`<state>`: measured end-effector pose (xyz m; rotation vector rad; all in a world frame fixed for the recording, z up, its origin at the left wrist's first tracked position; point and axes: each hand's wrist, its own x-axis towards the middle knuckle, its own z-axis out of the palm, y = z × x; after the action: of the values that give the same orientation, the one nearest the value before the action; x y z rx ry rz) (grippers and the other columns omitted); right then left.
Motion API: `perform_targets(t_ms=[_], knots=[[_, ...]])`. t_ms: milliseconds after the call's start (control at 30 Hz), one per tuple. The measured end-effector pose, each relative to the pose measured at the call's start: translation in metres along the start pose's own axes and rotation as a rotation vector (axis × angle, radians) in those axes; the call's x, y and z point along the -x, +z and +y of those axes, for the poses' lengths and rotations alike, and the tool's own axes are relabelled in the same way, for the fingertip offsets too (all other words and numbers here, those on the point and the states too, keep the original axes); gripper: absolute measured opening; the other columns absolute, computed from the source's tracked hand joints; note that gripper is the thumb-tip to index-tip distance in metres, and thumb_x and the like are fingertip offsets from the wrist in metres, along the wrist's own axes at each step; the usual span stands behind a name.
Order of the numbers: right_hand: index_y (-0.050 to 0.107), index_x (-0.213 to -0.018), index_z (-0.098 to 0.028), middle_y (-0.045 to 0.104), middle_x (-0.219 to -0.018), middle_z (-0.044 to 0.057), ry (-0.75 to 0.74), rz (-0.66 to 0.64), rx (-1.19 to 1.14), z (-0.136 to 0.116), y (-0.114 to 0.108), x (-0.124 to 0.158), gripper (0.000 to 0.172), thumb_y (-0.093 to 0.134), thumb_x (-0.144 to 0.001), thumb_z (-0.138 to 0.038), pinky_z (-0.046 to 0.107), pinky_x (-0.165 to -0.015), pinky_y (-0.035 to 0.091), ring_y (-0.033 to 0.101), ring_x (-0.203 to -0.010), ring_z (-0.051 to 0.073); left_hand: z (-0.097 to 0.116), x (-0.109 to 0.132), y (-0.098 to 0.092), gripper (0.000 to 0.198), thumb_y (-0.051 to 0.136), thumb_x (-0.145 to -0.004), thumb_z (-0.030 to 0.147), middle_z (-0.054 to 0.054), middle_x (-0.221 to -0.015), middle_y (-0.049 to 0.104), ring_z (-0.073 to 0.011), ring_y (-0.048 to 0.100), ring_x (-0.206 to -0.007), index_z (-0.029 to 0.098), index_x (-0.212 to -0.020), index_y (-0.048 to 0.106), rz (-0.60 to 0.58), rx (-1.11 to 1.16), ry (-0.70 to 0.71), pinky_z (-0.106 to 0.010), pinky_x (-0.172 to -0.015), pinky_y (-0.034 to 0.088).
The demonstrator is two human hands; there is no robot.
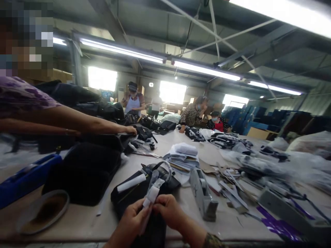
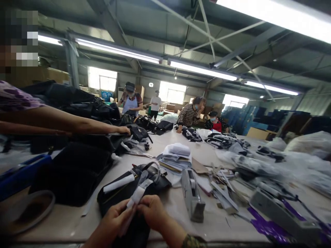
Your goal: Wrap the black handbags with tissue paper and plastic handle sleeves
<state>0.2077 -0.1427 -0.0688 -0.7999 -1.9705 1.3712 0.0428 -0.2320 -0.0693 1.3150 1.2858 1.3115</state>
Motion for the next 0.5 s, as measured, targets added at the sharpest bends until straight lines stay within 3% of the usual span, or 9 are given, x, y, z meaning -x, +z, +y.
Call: perform_targets(t_ms=[167,367,433,500], knots=[[0.075,-0.068,-0.014,0.067,-0.062,0.001,-0.002,0.031,0.026,-0.004,0.006,-0.002,0.020,0.056,-0.072,-0.014,0.023,-0.058,0.040,0.057,-0.060,0.014,-0.006,0.000,0.002,0.050,0.060,-0.088,0.055,-0.008,-0.111,0.074,-0.0301,0.064,-0.110,0.018,-0.121,0.070,0.006,0.039,-0.008,-0.036,-0.097,0.049],[0.079,-0.089,-0.017,0.078,-0.088,0.007,0.040,0.154,0.288,-0.014,0.011,0.003,0.028,0.055,-0.075,-0.017,0.030,-0.073,0.050,0.071,-0.083,0.025,0.009,0.004,0.017,0.038,0.057,-0.091,0.044,-0.008,-0.117,0.073,-0.0295,0.064,-0.114,0.021,-0.117,0.072,0.032,-0.185,0.096,-0.038,-0.103,0.048],[0.078,-0.088,-0.017,0.078,-0.088,0.009,0.051,0.195,0.332,-0.009,0.006,0.014,0.026,0.054,-0.077,-0.022,0.033,-0.077,0.051,0.071,-0.085,0.026,0.017,0.007,0.013,0.034,0.060,-0.088,0.037,-0.009,-0.117,0.072,-0.0283,0.063,-0.115,0.021,-0.115,0.073,0.055,-0.330,0.174,-0.039,-0.106,0.046],[0.076,-0.089,-0.018,0.077,-0.091,0.010,0.074,0.291,0.293,0.002,-0.001,0.030,0.027,0.054,-0.081,-0.031,0.036,-0.081,0.053,0.070,-0.088,0.027,0.021,0.008,-0.003,0.030,0.063,-0.085,0.032,-0.010,-0.115,0.071,-0.0270,0.063,-0.113,0.020,-0.110,0.073,0.170,-0.466,0.249,-0.039,-0.105,0.047]])
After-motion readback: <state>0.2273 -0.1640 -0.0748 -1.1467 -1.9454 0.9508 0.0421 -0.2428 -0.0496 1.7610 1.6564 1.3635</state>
